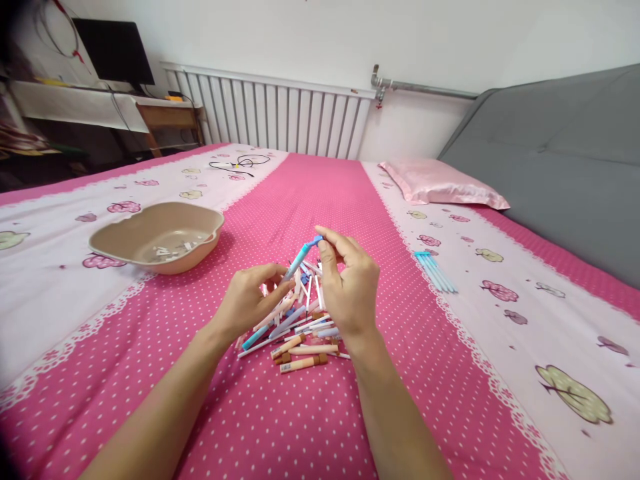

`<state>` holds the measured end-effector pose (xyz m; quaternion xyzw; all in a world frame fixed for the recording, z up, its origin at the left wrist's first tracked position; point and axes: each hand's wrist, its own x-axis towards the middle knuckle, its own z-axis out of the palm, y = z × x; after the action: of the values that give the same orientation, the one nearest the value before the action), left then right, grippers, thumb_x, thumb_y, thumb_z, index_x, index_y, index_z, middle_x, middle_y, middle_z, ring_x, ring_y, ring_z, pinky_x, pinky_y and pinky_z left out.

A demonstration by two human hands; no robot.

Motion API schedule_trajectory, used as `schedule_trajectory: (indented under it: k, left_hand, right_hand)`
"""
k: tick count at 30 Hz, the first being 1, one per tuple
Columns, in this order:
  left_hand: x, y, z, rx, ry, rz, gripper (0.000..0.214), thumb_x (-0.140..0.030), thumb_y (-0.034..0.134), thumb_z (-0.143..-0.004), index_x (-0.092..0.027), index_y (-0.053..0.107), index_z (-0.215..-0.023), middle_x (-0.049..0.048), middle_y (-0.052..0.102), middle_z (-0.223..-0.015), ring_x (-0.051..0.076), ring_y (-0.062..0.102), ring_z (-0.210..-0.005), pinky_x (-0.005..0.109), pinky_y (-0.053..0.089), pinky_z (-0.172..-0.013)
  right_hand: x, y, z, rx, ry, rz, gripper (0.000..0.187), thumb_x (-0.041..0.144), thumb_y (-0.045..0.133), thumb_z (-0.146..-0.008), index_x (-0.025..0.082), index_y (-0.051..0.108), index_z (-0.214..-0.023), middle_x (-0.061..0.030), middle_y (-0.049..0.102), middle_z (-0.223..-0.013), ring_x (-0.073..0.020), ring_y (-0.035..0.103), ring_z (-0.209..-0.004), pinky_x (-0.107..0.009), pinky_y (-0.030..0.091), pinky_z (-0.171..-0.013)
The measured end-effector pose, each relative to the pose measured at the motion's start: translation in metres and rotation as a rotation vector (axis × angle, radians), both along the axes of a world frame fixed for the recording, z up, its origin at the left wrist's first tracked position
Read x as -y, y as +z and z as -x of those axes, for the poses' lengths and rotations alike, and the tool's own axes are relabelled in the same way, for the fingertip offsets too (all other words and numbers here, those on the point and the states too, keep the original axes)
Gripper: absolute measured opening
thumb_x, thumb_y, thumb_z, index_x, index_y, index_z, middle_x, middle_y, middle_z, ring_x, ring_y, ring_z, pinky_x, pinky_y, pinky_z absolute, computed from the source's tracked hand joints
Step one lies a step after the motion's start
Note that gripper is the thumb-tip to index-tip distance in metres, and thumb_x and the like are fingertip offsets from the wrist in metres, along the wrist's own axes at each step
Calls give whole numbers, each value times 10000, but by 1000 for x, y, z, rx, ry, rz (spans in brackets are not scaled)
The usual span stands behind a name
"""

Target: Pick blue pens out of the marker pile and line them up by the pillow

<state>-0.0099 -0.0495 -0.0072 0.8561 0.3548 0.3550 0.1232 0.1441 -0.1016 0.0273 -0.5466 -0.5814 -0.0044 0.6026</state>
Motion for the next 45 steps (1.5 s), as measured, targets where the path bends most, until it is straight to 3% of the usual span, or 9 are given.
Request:
schedule_trajectory:
  k: [10,22,27,31,36,40,45]
  left_hand:
    - [0,-1,0,-3,-13,-58,190,-336,519,-835,-175,619,-825,6,614,-673,111,528,-591,226,376,-592]
    - [2,-1,-1,41,-17,-67,226,-368,515,-834,-175,622,-785,-2,601,-635,100,517,-566,216,375,-570]
    - [2,1,-1,92,-13,0,200,-357,543,-813,-181,636,-790,-7,620,-627,100,532,-562,212,378,-564]
    - [2,4,-1,262,32,132,170,-323,596,-770,-162,649,-787,-5,627,-603,103,544,-547,216,406,-576]
    - [0,5,0,527,82,340,256,-374,618,-746,-127,655,-800,30,644,-648,121,569,-565,216,434,-539]
    - [-3,4,1,666,103,394,235,-347,653,-715,-127,650,-800,27,644,-648,121,580,-563,212,448,-530]
    - [-3,3,1,751,151,421,238,-347,679,-686,-135,647,-791,30,661,-651,140,621,-582,223,476,-553]
  right_hand:
    - [3,6,-1,219,-11,-27,270,165,474,-865,214,650,-1063,-40,659,-942,-137,601,-845,-294,476,-773]
    - [2,5,1,202,-7,15,262,243,487,-870,193,639,-1077,-41,636,-853,-131,585,-745,-284,480,-718]
    - [2,4,1,141,-1,45,340,304,513,-852,207,574,-1172,-33,634,-858,-141,587,-750,-316,494,-739]
    - [2,5,3,104,10,92,393,326,537,-829,188,541,-1197,-25,632,-824,-137,585,-708,-315,498,-722]
    - [0,0,10,102,129,263,246,292,571,-796,170,620,-1004,-39,658,-828,-142,607,-708,-306,494,-703]
    - [-3,-11,22,95,291,484,188,254,599,-763,167,626,-928,-53,679,-834,-162,634,-748,-314,500,-701]
    - [-8,-25,34,-12,364,584,133,214,632,-722,173,589,-841,-33,669,-773,-149,639,-703,-287,501,-652]
